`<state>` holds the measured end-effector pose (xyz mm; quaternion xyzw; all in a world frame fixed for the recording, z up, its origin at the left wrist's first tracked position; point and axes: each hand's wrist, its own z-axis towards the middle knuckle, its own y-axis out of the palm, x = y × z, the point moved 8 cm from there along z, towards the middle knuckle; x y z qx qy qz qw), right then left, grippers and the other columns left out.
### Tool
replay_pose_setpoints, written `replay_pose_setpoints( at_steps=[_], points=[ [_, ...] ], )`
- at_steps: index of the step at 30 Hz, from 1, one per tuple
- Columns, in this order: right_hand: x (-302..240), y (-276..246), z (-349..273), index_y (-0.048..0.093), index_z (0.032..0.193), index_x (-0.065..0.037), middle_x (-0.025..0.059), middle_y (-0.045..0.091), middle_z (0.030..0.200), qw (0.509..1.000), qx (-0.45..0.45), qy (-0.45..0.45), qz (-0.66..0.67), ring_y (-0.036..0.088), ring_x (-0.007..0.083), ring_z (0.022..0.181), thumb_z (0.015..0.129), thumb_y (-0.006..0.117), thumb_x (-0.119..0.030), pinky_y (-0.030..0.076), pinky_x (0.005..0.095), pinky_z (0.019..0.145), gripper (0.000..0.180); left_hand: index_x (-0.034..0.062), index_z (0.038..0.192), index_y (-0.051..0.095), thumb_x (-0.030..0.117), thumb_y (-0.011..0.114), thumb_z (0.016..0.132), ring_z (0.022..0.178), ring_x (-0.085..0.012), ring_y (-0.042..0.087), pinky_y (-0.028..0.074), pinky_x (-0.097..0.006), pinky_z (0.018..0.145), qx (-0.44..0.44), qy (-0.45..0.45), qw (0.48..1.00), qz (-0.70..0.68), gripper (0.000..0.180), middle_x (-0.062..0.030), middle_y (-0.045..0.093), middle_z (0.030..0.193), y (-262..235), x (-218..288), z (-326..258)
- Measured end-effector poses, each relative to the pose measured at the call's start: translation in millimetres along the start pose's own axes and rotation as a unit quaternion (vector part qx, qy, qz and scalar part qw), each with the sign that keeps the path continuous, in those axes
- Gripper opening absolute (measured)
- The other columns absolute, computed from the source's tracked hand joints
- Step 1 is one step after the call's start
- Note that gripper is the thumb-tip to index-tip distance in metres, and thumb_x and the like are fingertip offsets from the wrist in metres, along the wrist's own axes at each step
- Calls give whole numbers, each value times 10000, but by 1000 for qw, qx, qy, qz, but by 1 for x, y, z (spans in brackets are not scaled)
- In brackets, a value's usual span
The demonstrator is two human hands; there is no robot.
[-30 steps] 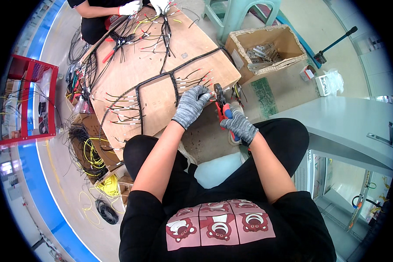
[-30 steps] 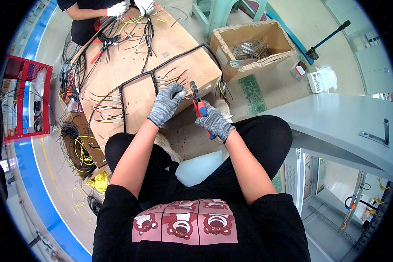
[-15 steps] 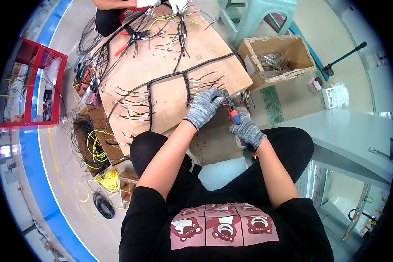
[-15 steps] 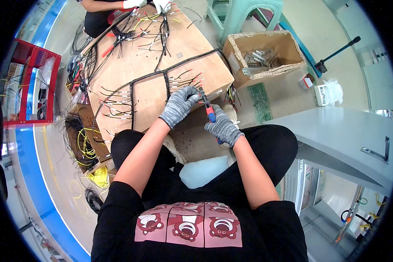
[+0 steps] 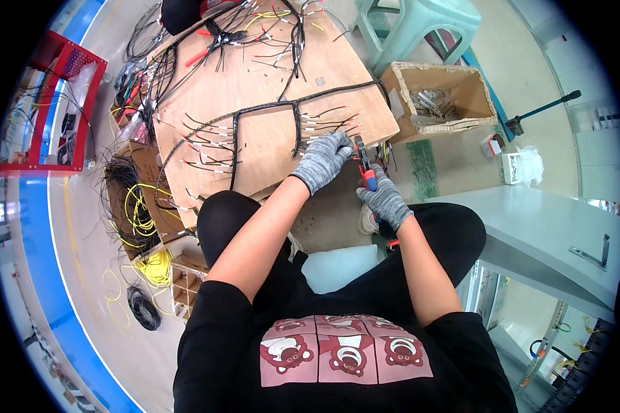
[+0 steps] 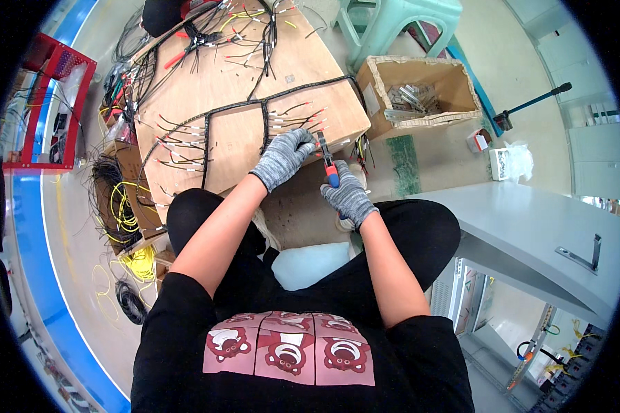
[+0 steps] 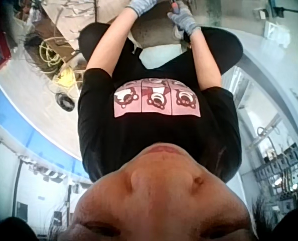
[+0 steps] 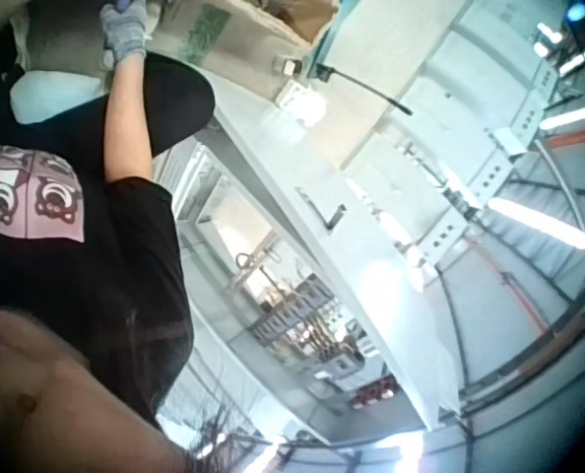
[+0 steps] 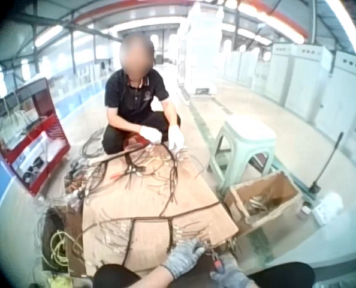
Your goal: The person sits on the floor and works on a wiring harness laid out on a cardboard sheet. They strip wire ends, insert connectors, and use pliers to crimp connections. Another person works on a similar harness nearby.
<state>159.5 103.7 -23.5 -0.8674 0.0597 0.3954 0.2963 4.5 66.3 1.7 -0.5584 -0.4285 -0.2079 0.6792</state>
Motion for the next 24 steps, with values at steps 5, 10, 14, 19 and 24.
replay_pose_setpoints(
  at_steps=[5,10,14,19,24],
  points=[
    [0,2,1,369,1263,-44,139,564,862,998,25,-39,-38,575,267,739,716,568,-74,467,348,701,583,5,864,586,160,589,827,829,-357,584,462,-414,753,17,7,999,36,160,-186,609,845,-1,9,1],
    [12,7,9,366,1262,-57,165,531,811,993,20,-8,-118,566,301,730,710,575,-66,459,375,692,590,13,862,588,160,592,823,832,-350,586,463,-409,753,24,17,997,65,152,-181,603,832,1,12,1],
    [10,8,9,393,1225,-55,143,510,773,993,23,-8,-113,544,288,695,723,580,-68,454,371,667,535,13,872,588,170,588,832,826,-352,590,468,-408,740,25,4,997,78,162,-179,612,836,0,11,1],
    [15,9,16,454,1093,-32,109,490,756,986,133,-92,-48,485,239,638,754,584,-104,443,341,608,371,14,909,598,185,594,843,823,-339,601,475,-388,740,4,-19,999,41,184,-176,626,857,1,9,4],
    [3,4,9,455,1078,-24,88,499,770,989,129,-74,-16,484,215,642,760,601,-128,439,326,594,365,18,931,613,186,597,852,821,-294,614,480,-355,759,30,0,1000,9,187,-163,636,878,-2,4,4]
  ],
)
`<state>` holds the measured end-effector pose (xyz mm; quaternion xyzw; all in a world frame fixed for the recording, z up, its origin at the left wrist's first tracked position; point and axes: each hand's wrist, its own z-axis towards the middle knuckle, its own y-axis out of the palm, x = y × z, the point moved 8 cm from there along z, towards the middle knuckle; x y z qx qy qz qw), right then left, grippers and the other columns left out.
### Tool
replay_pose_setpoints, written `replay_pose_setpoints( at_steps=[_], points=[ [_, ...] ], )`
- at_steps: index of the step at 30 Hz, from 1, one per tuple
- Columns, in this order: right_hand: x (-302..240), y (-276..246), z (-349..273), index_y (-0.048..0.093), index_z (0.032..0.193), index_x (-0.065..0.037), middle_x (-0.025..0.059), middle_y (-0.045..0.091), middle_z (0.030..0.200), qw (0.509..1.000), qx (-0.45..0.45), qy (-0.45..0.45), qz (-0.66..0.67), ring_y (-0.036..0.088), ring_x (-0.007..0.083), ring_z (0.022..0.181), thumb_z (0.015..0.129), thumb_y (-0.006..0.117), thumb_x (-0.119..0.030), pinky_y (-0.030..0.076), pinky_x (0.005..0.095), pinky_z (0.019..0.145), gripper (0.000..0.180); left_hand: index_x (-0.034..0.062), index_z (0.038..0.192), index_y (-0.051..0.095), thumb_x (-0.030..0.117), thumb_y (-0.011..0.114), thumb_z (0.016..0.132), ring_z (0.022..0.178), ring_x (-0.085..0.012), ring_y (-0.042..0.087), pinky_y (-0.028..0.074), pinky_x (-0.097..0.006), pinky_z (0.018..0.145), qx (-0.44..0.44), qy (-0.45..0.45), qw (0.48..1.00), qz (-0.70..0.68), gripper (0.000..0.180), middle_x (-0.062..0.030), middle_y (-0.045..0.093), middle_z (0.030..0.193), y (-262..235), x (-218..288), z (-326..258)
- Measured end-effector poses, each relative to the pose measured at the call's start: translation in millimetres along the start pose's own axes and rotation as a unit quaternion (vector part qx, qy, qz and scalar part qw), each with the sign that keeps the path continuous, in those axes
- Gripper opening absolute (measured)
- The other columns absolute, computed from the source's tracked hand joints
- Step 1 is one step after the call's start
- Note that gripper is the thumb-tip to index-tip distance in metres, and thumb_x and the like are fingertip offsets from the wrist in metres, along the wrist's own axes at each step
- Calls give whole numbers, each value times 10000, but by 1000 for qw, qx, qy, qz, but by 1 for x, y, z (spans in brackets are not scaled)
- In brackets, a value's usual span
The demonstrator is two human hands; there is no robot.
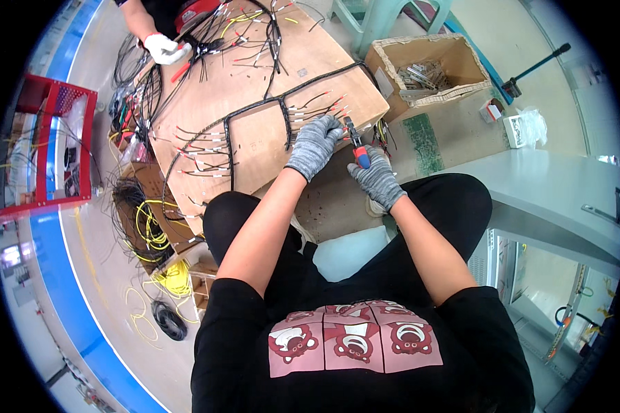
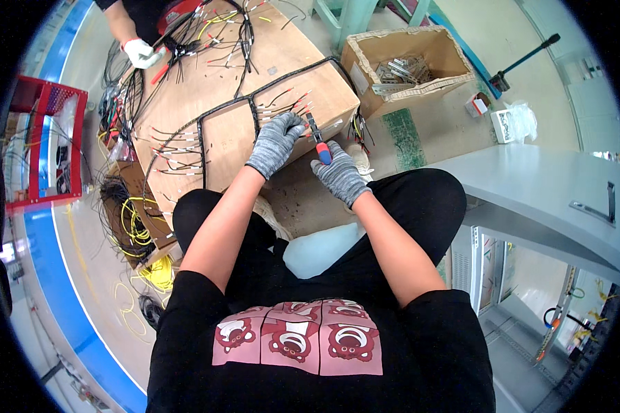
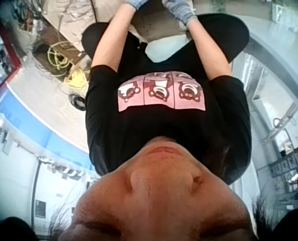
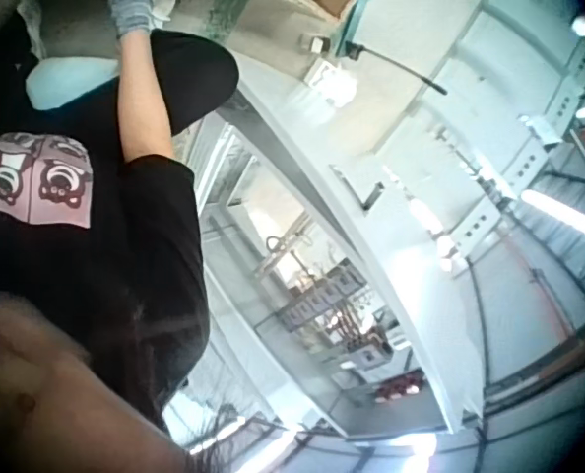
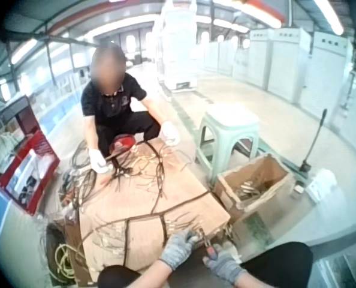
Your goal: The person sits on the floor and works on a wiring harness laid out on a cardboard sheet. They strip wire ends, insert connectors, and use pliers to crimp connections. Another person works on a similar harness nearby.
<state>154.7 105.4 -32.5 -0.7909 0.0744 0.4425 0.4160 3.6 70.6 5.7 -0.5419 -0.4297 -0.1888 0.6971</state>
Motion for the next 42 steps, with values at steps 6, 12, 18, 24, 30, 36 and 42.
replay_pose_setpoints(
  at_steps=[6,12,18,24,30,36,42],
  points=[
    [18,-10,-11,449,1161,-67,71,568,912,978,-95,52,180,556,180,776,737,656,-150,456,292,700,479,15,937,620,136,596,844,842,-284,614,479,-341,770,-9,40,999,17,155,-155,642,887,0,11,1],
    [40,-15,-8,447,1228,-44,73,569,919,970,-20,100,219,548,175,778,728,635,-82,457,295,711,535,17,931,631,130,618,827,816,-276,607,477,-343,765,17,54,998,35,155,-148,640,861,-9,19,0],
    [22,-31,-14,396,1280,43,144,561,1140,849,-10,117,515,567,236,1021,731,538,4,458,330,886,569,11,945,629,136,600,863,804,-183,597,474,-291,761,6,1,999,-49,153,-117,642,853,-8,3,1],
    [14,-28,-12,364,1306,32,161,546,1171,844,-18,98,528,548,266,1074,742,526,2,445,362,920,588,4,996,582,134,531,917,778,-146,592,489,-274,720,44,-29,983,-176,161,-82,624,907,-5,-17,6],
    [19,-23,-10,371,1300,29,162,548,1164,846,-19,88,526,554,268,1066,747,528,8,444,358,923,575,17,963,589,103,583,857,813,-213,613,496,-317,718,114,-12,993,3,137,-127,615,897,-22,-2,13],
    [17,-25,-8,479,1154,13,98,609,997,839,0,65,540,615,203,896,740,615,47,507,314,789,436,56,946,609,124,611,813,887,-301,608,483,-368,772,84,30,985,148,150,-132,631,973,-13,11,26],
    [9,-24,-10,448,1219,25,121,572,1118,873,-41,67,480,566,218,1029,744,574,15,456,329,890,491,121,1017,582,249,579,838,854,-285,619,489,-390,735,20,13,976,215,221,-98,636,948,-4,19,28]
  ],
)
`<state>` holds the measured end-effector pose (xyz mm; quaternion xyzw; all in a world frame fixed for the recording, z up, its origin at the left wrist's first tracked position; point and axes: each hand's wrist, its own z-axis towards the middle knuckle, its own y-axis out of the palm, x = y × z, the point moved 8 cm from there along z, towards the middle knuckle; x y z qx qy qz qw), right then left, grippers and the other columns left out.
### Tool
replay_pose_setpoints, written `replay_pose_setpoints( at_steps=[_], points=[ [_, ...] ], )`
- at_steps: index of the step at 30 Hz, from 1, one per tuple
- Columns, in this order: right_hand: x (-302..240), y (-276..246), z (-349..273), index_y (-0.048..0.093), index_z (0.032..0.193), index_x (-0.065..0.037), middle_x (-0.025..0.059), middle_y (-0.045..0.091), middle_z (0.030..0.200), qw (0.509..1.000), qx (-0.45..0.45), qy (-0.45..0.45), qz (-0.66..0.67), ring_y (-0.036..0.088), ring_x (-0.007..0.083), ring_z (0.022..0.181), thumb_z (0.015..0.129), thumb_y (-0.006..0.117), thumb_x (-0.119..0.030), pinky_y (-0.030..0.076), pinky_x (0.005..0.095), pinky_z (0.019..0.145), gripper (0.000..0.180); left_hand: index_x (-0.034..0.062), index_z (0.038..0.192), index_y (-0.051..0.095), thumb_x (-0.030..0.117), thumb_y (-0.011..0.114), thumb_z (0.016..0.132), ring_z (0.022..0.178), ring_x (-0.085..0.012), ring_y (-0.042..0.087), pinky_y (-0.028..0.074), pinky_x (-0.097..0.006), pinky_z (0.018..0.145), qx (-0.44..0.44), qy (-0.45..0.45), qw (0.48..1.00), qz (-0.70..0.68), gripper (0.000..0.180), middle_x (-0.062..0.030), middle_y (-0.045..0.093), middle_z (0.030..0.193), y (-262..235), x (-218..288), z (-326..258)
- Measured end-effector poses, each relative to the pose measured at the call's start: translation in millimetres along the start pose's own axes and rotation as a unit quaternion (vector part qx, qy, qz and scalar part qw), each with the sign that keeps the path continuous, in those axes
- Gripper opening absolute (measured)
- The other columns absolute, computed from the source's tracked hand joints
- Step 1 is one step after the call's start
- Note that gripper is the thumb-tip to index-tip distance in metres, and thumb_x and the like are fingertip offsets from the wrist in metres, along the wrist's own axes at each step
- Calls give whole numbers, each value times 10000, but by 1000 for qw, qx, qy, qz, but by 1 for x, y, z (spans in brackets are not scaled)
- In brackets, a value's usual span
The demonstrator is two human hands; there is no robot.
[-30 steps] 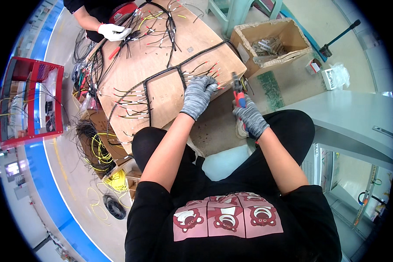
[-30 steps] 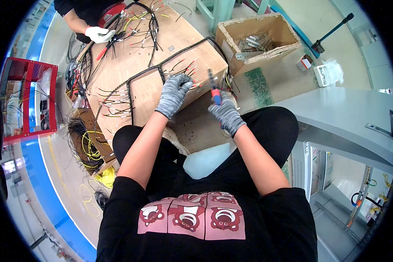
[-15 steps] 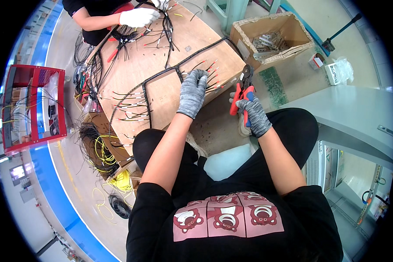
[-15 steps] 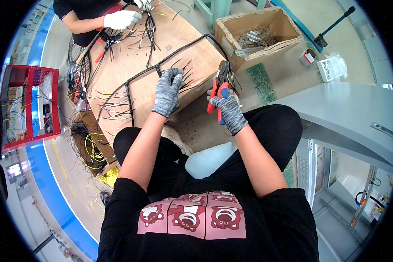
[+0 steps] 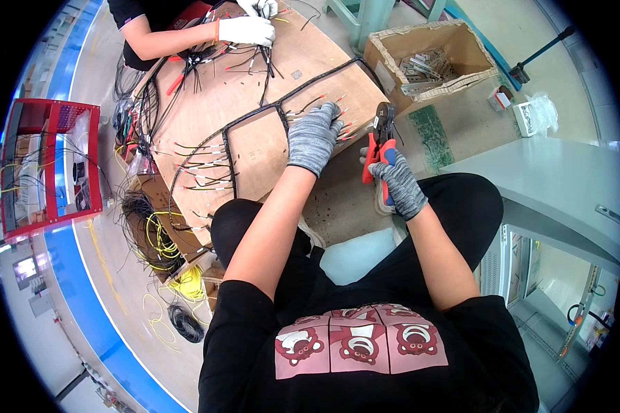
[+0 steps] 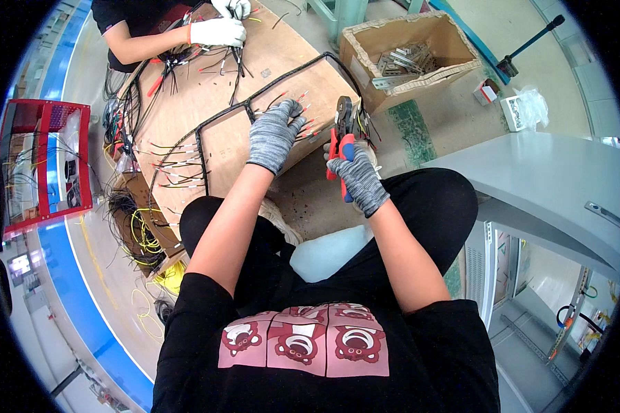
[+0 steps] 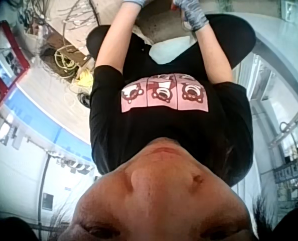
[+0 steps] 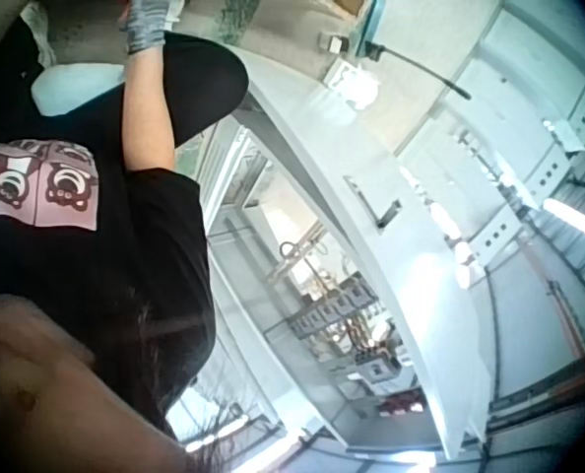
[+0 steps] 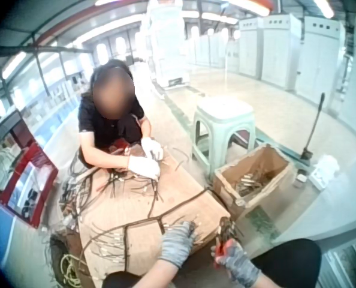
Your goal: The person sits on the floor and works on a wiring harness laid out on a cardboard sheet. They strip wire ends, insert connectors, and use pliers to crimp connections. Another person works on a similar harness nearby.
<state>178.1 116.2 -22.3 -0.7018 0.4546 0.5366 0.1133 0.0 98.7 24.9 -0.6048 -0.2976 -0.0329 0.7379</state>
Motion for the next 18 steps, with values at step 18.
replay_pose_setpoints(
  at_steps=[18],
  points=[
    [6,50,-12,468,1205,-7,76,587,1056,989,-127,27,-74,576,173,990,764,628,-30,488,308,817,470,15,986,620,105,592,871,772,-76,539,453,-228,742,37,-125,846,-518,149,-21,619,860,16,-40,-30]
  ],
)
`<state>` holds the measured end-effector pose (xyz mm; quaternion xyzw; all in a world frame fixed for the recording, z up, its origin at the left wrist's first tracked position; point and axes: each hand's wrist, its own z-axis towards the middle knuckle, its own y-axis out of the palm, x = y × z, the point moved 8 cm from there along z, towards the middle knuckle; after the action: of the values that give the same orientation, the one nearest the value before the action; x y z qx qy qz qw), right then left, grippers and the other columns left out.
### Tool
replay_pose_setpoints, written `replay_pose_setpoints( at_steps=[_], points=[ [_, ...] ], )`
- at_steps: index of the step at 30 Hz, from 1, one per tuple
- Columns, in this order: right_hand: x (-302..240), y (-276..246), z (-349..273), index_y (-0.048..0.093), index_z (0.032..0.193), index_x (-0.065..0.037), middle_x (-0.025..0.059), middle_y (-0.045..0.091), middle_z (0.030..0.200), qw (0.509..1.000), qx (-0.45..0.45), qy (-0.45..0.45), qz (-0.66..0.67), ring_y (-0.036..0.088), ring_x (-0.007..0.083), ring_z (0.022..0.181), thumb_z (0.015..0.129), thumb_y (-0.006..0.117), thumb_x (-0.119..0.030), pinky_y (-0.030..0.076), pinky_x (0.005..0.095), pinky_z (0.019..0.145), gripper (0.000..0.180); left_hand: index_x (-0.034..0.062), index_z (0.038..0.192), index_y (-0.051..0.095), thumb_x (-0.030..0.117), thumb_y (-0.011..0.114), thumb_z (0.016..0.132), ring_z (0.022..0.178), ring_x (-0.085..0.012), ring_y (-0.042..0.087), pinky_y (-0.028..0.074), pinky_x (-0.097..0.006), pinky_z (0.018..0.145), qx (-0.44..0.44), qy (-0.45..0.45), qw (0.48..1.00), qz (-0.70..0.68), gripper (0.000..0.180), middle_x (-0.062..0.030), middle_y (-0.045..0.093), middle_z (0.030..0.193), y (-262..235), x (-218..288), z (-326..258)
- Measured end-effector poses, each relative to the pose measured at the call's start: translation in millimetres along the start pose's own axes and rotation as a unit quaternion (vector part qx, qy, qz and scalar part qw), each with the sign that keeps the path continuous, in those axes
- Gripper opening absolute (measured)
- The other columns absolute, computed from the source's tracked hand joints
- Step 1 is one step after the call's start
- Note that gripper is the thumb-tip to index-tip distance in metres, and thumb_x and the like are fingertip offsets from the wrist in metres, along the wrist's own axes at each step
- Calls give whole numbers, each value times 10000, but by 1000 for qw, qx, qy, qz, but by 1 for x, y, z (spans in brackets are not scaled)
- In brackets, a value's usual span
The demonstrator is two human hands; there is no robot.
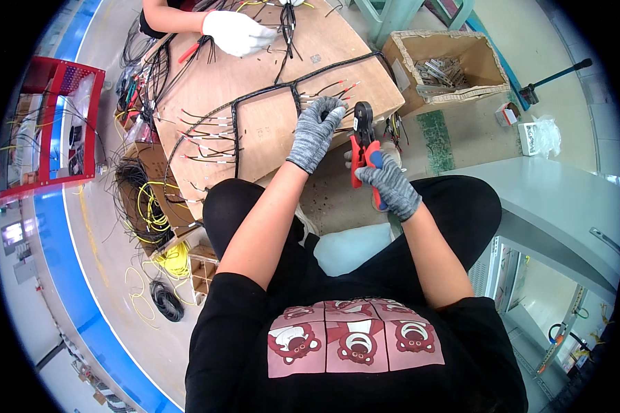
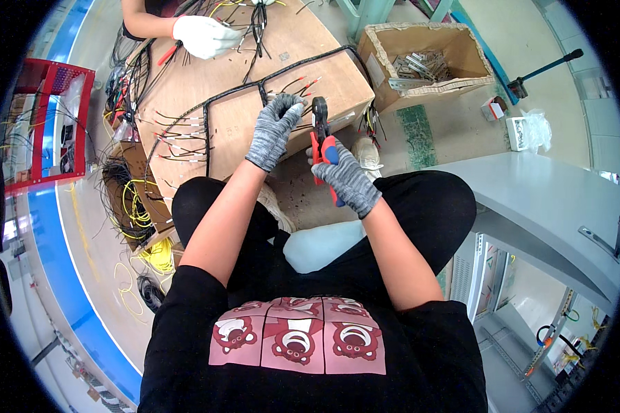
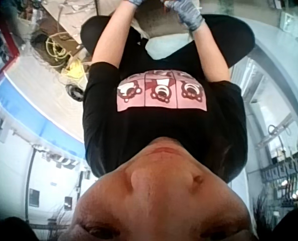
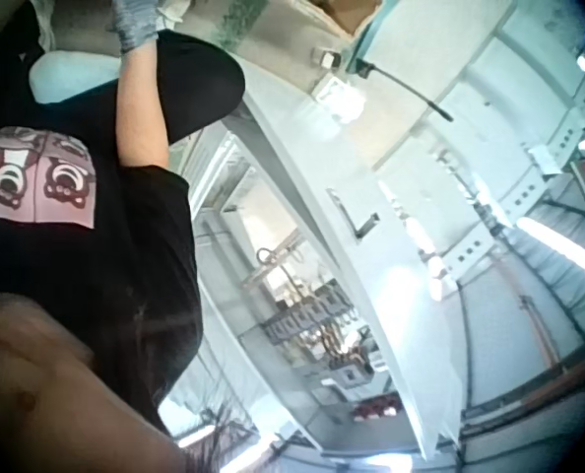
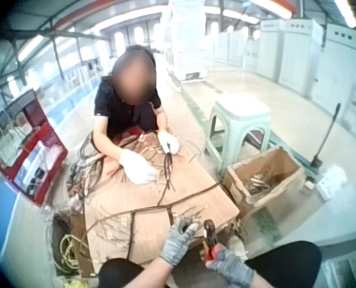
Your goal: The person sits on the floor and works on a wiring harness laid out on a cardboard sheet. They strip wire ends, insert connectors, and use pliers to crimp connections. Another person works on a similar harness nearby.
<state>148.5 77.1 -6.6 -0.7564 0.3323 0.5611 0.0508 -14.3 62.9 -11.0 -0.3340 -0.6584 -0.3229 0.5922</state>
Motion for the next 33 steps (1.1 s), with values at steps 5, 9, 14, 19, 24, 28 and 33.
replay_pose_setpoints(
  at_steps=[5,9,14,19,24,28,33],
  points=[
    [9,-14,7,477,1161,-41,51,573,975,998,45,17,-45,548,156,871,752,647,-49,450,288,802,443,0,973,619,125,599,875,770,-105,570,478,-253,724,-12,41,991,128,160,-53,637,860,4,5,-6],
    [17,-20,10,475,1151,-36,54,561,953,990,42,33,-127,527,161,854,752,655,-84,441,293,784,440,-5,965,623,147,619,852,782,-197,606,484,-301,746,-22,114,963,242,189,-121,650,893,9,12,-5],
    [16,-21,9,466,1167,-29,66,554,934,988,54,41,-138,514,172,832,745,667,-126,437,293,767,478,40,934,624,212,588,841,883,-330,589,463,-390,799,-29,106,953,284,199,-168,624,908,12,24,-9],
    [2,-21,3,427,1237,-28,76,545,902,969,101,34,-221,514,189,797,733,660,-148,444,301,731,567,37,930,611,210,576,839,886,-339,577,463,-405,780,-28,142,936,321,198,-160,604,925,14,29,-10],
    [2,-24,4,400,1271,-33,94,535,894,948,105,60,-294,515,208,785,716,651,-169,449,313,718,625,38,918,589,216,564,845,869,-342,573,463,-424,760,-31,150,921,359,193,-156,585,921,18,31,-11],
    [0,-24,7,388,1287,-40,132,534,942,922,116,61,-365,527,248,811,701,644,-185,452,337,742,656,45,915,581,223,554,852,863,-335,577,468,-424,754,-33,138,901,410,190,-164,584,915,20,31,-10],
    [-5,-24,12,359,1314,-20,189,534,1038,887,117,65,-442,546,297,897,698,639,-173,449,349,814,694,45,923,576,230,551,855,865,-327,581,473,-419,753,-31,142,895,422,198,-166,584,916,22,32,-11]
  ],
)
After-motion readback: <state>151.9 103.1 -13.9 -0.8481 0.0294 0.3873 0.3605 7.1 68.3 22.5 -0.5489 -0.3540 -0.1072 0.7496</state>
